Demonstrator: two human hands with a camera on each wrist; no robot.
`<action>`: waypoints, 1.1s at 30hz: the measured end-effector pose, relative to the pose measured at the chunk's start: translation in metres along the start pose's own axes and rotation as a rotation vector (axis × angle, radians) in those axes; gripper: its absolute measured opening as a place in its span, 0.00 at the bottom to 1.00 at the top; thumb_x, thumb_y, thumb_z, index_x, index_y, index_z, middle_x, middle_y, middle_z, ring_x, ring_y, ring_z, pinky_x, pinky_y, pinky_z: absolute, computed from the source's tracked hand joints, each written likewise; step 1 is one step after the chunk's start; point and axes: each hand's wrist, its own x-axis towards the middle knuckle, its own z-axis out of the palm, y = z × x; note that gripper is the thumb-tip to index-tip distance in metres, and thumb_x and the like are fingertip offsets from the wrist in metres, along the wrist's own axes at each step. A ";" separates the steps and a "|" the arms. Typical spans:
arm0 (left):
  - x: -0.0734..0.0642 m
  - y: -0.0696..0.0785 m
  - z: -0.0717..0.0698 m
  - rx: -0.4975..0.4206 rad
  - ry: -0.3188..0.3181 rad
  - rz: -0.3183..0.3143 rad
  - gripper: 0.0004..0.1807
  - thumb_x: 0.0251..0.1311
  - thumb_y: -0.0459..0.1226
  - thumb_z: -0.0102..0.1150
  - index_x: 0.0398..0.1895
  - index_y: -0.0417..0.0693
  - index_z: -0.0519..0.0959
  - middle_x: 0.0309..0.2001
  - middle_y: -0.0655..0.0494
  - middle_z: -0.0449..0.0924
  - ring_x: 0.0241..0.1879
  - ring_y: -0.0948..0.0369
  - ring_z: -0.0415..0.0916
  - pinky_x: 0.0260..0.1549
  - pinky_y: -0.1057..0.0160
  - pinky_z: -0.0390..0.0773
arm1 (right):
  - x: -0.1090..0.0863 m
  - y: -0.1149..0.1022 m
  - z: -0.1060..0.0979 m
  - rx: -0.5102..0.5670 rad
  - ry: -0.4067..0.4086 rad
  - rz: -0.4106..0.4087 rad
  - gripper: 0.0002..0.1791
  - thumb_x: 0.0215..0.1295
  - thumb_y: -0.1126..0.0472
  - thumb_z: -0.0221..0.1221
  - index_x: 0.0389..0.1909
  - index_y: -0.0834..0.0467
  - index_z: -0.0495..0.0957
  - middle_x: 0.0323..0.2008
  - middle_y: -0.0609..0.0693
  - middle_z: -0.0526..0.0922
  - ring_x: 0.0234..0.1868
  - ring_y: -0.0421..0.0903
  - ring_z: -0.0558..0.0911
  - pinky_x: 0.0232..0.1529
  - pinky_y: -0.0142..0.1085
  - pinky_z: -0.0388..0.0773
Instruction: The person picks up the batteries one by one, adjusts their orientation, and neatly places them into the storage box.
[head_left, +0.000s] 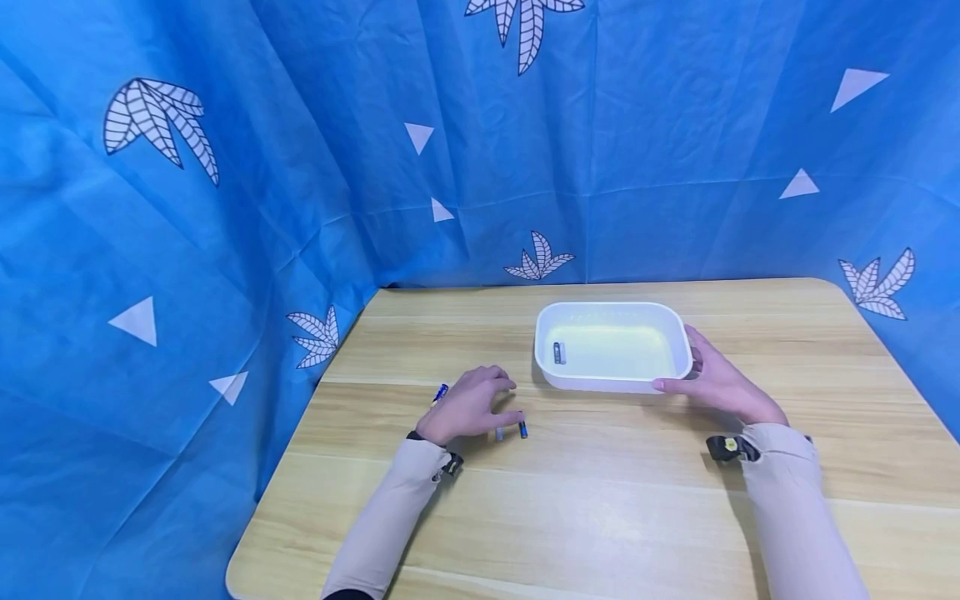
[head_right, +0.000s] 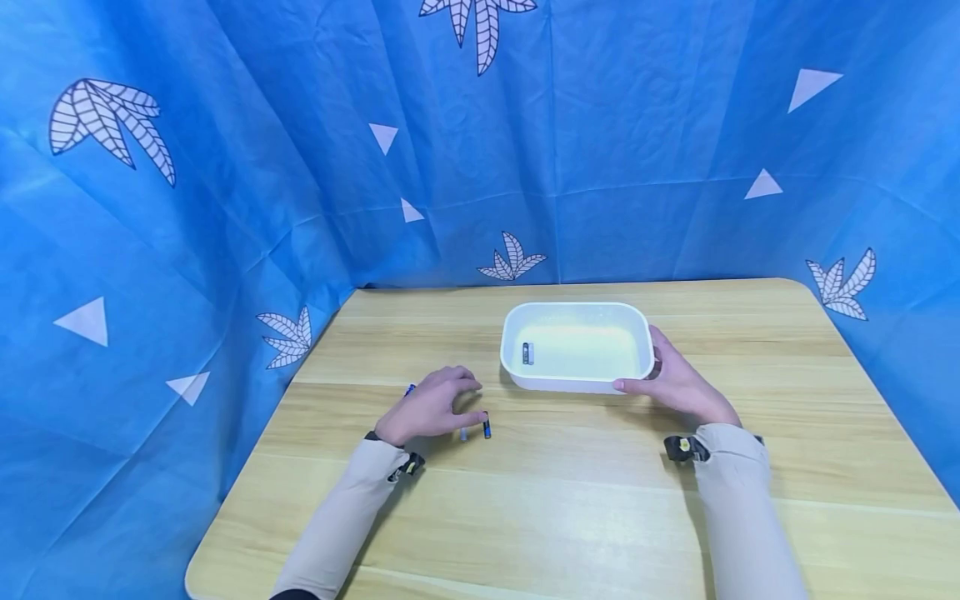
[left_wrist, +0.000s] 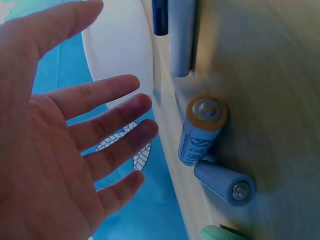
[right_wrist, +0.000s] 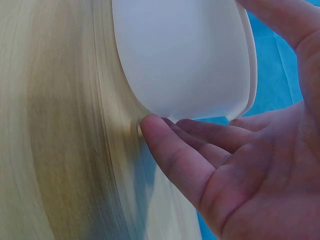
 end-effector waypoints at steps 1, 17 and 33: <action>0.000 0.001 0.001 0.016 -0.004 0.000 0.36 0.63 0.64 0.62 0.63 0.49 0.81 0.61 0.53 0.80 0.60 0.56 0.77 0.65 0.53 0.76 | 0.000 0.000 0.000 -0.001 -0.001 0.003 0.69 0.57 0.52 0.76 0.84 0.53 0.32 0.81 0.69 0.51 0.79 0.71 0.56 0.75 0.69 0.55; -0.003 0.008 0.011 0.074 -0.044 0.024 0.38 0.54 0.67 0.67 0.59 0.53 0.83 0.57 0.59 0.81 0.58 0.59 0.77 0.66 0.56 0.75 | 0.000 0.000 -0.001 0.021 0.007 -0.031 0.67 0.55 0.54 0.77 0.85 0.51 0.37 0.80 0.67 0.55 0.77 0.69 0.61 0.72 0.71 0.58; -0.001 0.015 0.018 0.148 -0.009 0.026 0.30 0.53 0.65 0.70 0.49 0.54 0.85 0.51 0.61 0.81 0.54 0.60 0.78 0.70 0.52 0.70 | 0.000 0.001 -0.001 0.024 0.003 -0.028 0.67 0.56 0.54 0.76 0.85 0.49 0.37 0.80 0.67 0.55 0.77 0.68 0.60 0.72 0.71 0.58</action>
